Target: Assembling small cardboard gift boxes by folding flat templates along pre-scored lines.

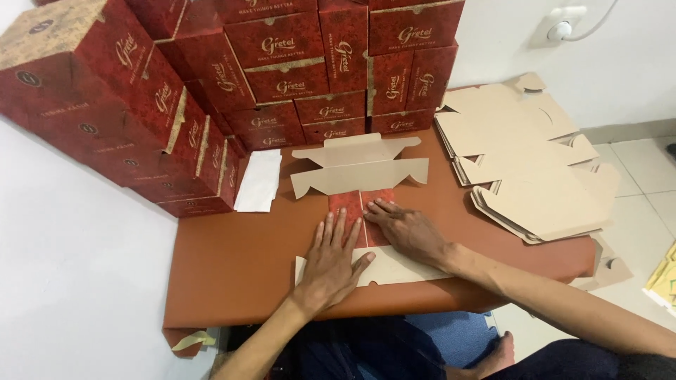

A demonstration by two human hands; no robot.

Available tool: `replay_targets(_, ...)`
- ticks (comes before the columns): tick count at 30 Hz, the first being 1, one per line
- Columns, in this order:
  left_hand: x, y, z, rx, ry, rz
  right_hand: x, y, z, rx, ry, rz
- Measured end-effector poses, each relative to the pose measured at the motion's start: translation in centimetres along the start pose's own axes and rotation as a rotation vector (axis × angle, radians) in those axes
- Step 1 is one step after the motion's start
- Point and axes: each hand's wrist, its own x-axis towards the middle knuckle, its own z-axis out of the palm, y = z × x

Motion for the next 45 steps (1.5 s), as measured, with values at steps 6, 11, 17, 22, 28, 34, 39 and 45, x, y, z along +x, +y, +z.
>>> replay_targets(6, 0.2, -0.1, 0.4, 0.029, -0.007, -0.018, 0.0, -0.3, 0.0, 0.011, 0.070, 0.141)
replay_targets(11, 0.0, -0.1, 0.3, 0.018, 0.055, -0.007, 1.1, -1.7, -3.9, 0.133, -0.003, 0.208)
replay_targets(17, -0.1, -2.4, 2.6, -0.050, 0.550, 0.018, 4.0, 2.4, -6.6, 0.339, 0.142, 0.270)
replay_targets(22, -2.2, -3.6, 1.4, 0.002, 0.567, -0.016, 5.3, 5.1, -8.8, 0.155, 0.127, 0.473)
replay_targets(28, -3.4, -6.1, 0.1, -0.200, 0.409, -0.066, 6.1, 7.8, -10.3, 0.559, -0.192, 0.834)
replay_targets(34, -2.5, -7.6, -4.2, -0.456, 0.422, -0.115, 4.9, 8.9, -12.4, 0.859, -0.283, 0.951)
replay_targets(39, 1.9, -8.8, -5.6, -0.470, 0.498, 0.013, 2.7, 11.5, -14.8, 0.944, -0.402, 0.860)
replay_targets(45, 8.2, -8.3, -5.9, -0.452, 0.545, 0.088, 0.8, 12.1, -16.5, 0.678, -0.411, 0.950)
